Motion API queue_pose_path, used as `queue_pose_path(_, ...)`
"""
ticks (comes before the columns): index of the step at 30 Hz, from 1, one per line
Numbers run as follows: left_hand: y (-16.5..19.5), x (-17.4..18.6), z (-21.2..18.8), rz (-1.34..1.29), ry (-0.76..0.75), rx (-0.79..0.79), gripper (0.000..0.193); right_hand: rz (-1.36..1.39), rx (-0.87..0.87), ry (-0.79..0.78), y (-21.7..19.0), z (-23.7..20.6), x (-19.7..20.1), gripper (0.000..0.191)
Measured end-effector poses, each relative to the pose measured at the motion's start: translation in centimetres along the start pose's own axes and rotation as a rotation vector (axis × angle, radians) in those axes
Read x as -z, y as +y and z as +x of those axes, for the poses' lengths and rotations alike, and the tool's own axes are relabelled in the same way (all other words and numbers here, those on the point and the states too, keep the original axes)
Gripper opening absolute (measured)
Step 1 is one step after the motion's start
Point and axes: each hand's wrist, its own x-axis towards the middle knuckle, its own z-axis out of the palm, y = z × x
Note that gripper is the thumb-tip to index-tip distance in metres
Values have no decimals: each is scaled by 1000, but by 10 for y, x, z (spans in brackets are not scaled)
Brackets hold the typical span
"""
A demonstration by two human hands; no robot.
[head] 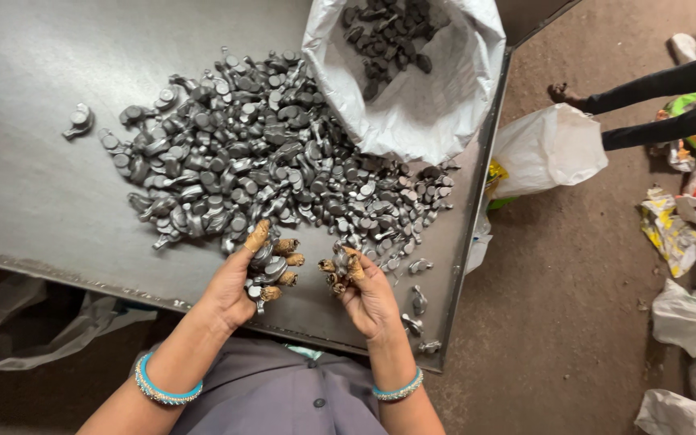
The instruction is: The person sorts through a large pile of small metal castings spread on a metal table, picking up individual pieces by hand, examining them, and setting some aside while occasionally tossing pieces into a large open sack at the edge of the table. They work through the pile piece by piece throughout the episode.
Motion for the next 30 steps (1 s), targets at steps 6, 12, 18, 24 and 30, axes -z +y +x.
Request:
queue_pose_path(6, 12, -46, 18, -14, -68, -41, 51, -60, 59, -1, -19, 6, -1, 32)
queue_pose_path(12, 74, -167, 79, -164, -352, -454, 52, -504, 585, 0, -108, 41, -47, 23)
queue_pose_path(18, 105, -194, 90, 321, -325, -832, 40, -1120, 918, 289, -120, 50, -87, 26)
queue_pose_path(24, 66, -103, 42, 405, -302, -717, 36, -1757, 1114, 96, -38, 39, -94, 44)
queue_pose_path(30, 34, -36, 9, 534, -150, -679, 41, -1765, 1011, -6, -30, 26, -85, 36)
